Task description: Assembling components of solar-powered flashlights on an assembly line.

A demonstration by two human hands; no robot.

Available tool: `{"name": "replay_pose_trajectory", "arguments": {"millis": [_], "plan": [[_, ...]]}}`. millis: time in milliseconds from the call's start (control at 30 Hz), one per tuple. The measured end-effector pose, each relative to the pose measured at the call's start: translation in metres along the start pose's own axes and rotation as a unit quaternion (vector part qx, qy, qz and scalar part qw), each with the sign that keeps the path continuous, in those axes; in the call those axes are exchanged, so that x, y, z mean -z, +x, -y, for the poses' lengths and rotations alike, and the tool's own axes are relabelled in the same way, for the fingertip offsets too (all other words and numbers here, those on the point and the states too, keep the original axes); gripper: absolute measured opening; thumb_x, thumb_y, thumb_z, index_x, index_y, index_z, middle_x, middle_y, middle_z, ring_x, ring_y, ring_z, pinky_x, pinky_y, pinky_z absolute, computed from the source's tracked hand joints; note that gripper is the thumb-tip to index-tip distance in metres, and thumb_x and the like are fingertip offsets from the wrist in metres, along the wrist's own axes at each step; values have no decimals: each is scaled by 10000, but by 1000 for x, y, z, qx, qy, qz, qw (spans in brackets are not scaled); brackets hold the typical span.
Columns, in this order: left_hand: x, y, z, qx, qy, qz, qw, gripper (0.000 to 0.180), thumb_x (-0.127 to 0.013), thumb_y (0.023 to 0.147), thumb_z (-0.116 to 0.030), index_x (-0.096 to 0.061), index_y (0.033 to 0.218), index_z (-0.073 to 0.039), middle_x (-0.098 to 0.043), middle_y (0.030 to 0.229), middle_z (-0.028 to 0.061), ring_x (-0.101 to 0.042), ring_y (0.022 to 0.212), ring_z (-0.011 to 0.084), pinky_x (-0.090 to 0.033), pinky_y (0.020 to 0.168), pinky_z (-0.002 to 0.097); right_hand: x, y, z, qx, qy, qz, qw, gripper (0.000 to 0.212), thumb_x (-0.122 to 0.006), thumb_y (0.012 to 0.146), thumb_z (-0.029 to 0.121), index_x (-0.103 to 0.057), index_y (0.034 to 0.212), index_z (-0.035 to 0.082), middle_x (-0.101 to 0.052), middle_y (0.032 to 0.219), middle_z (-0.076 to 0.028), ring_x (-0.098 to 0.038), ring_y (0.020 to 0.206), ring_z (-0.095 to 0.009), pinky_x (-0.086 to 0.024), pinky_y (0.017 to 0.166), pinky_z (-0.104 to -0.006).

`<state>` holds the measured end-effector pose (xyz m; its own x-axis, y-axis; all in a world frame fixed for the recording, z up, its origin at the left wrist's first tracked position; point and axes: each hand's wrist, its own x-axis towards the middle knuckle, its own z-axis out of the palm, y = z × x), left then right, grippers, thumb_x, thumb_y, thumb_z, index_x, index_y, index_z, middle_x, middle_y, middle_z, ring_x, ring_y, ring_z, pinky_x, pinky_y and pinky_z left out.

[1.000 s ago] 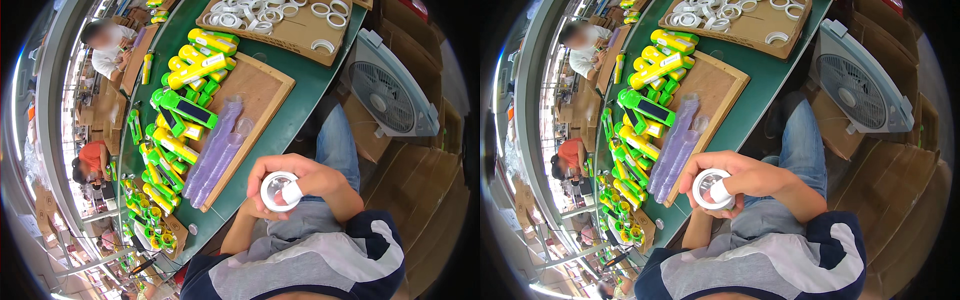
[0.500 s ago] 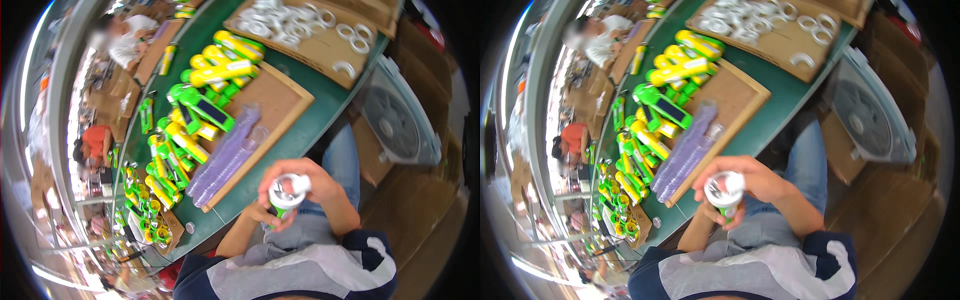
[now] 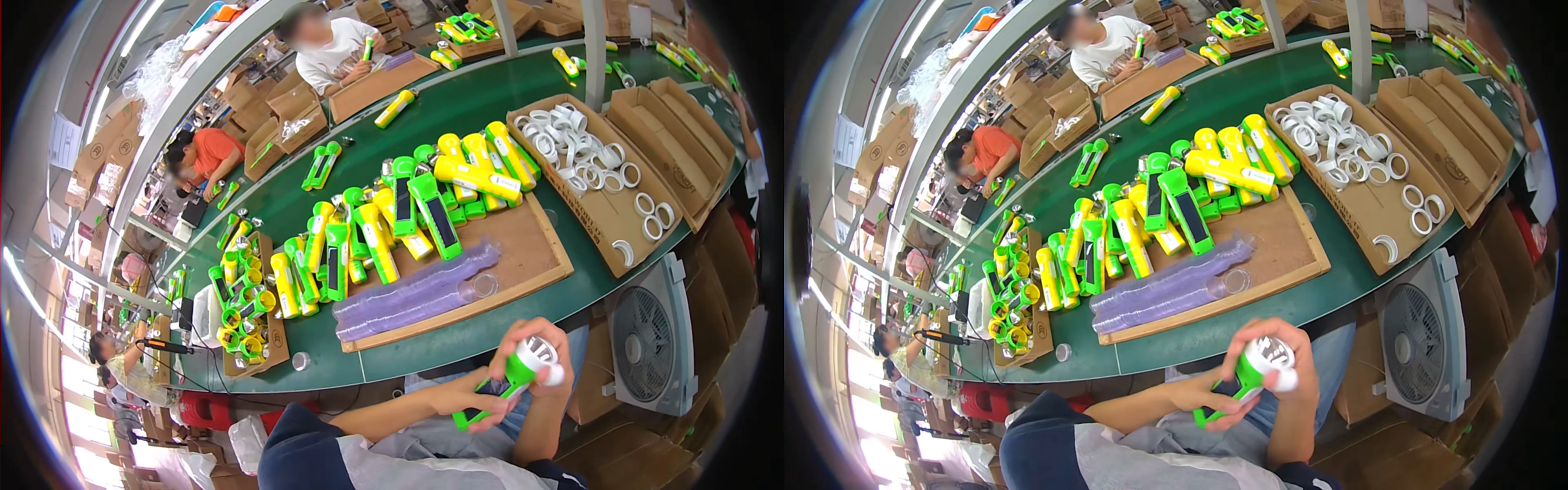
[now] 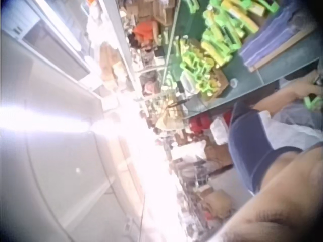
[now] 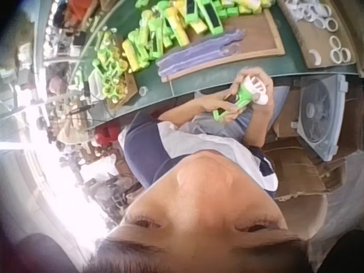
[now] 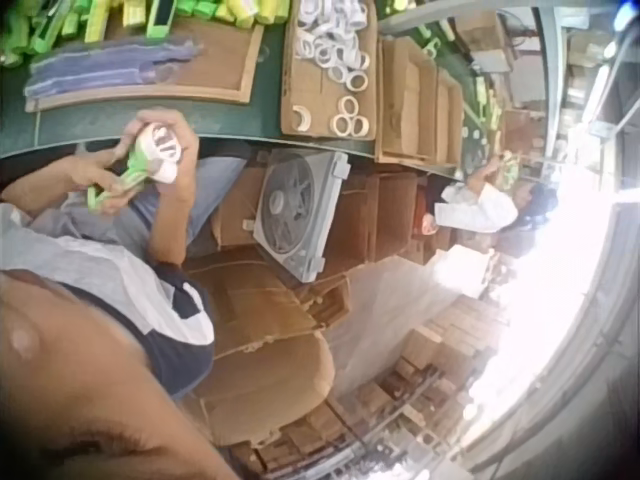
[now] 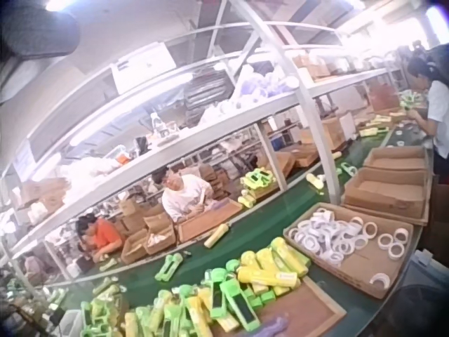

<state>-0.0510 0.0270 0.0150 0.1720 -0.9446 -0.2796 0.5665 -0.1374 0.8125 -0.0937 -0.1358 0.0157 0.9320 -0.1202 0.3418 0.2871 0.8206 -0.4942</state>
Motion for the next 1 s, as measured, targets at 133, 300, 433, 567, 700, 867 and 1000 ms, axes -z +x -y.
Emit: {"name": "replay_pose_trajectory", "arguments": {"millis": [133,300,433,567,700,867,1000], "plan": [[2,4,2,93,-269,211,935,356,-668,914,-320,-498,969,-11,-534,595,65,-517,440,121,-406,391,249,11,3,-9,-21,185,111,976,511,-848,737,211,-603,1109,-41,-629,960,-155,-642,751,-290,-503,707,-420],[-1,5,4,52,-14,-25,998,302,-707,889,-261,-552,885,-2,-555,589,45,-548,484,106,-423,421,244,22,1,-3,-20,76,49,996,405,-846,731,178,-651,1025,-22,-632,915,-120,-652,808,-299,-507,743,-413],[-2,2,11,18,86,-83,993,211,-700,882,-188,-586,895,-12,-574,605,17,-547,494,85,-413,464,230,7,0,5,-53,-26,21,998,350,-832,684,157,-662,945,-4,-622,833,-123,-652,866,-360,-521,800,-454],[-7,1,4,-12,138,-151,979,224,-716,875,-189,-592,827,-10,-568,588,10,-525,477,86,-400,462,248,8,1,-1,-60,-67,-31,995,356,-831,681,150,-661,953,-5,-633,855,-130,-668,883,-375,-535,796,-469],[0,-6,6,-18,176,-147,973,300,-731,867,-246,-596,993,-9,-609,609,33,-562,499,106,-446,502,273,4,6,-9,-66,-61,-9,996,402,-837,705,190,-631,991,-2,-645,875,-125,-677,886,-343,-545,802,-430],[10,-15,-51,-19,320,-284,904,535,-734,857,-362,-554,1262,-62,-683,874,93,-663,637,152,-541,595,309,15,16,-18,45,-270,-156,949,451,-645,921,249,-483,1255,-8,-631,1103,-111,-621,978,-190,-488,874,-308],[85,-30,-128,-104,129,-309,936,437,-599,952,-408,-433,1198,-87,-615,873,66,-636,613,166,-532,519,320,49,15,-10,29,-317,-170,933,315,-540,981,247,-541,1164,-9,-640,1042,-100,-624,954,-194,-468,895,-317]]}}
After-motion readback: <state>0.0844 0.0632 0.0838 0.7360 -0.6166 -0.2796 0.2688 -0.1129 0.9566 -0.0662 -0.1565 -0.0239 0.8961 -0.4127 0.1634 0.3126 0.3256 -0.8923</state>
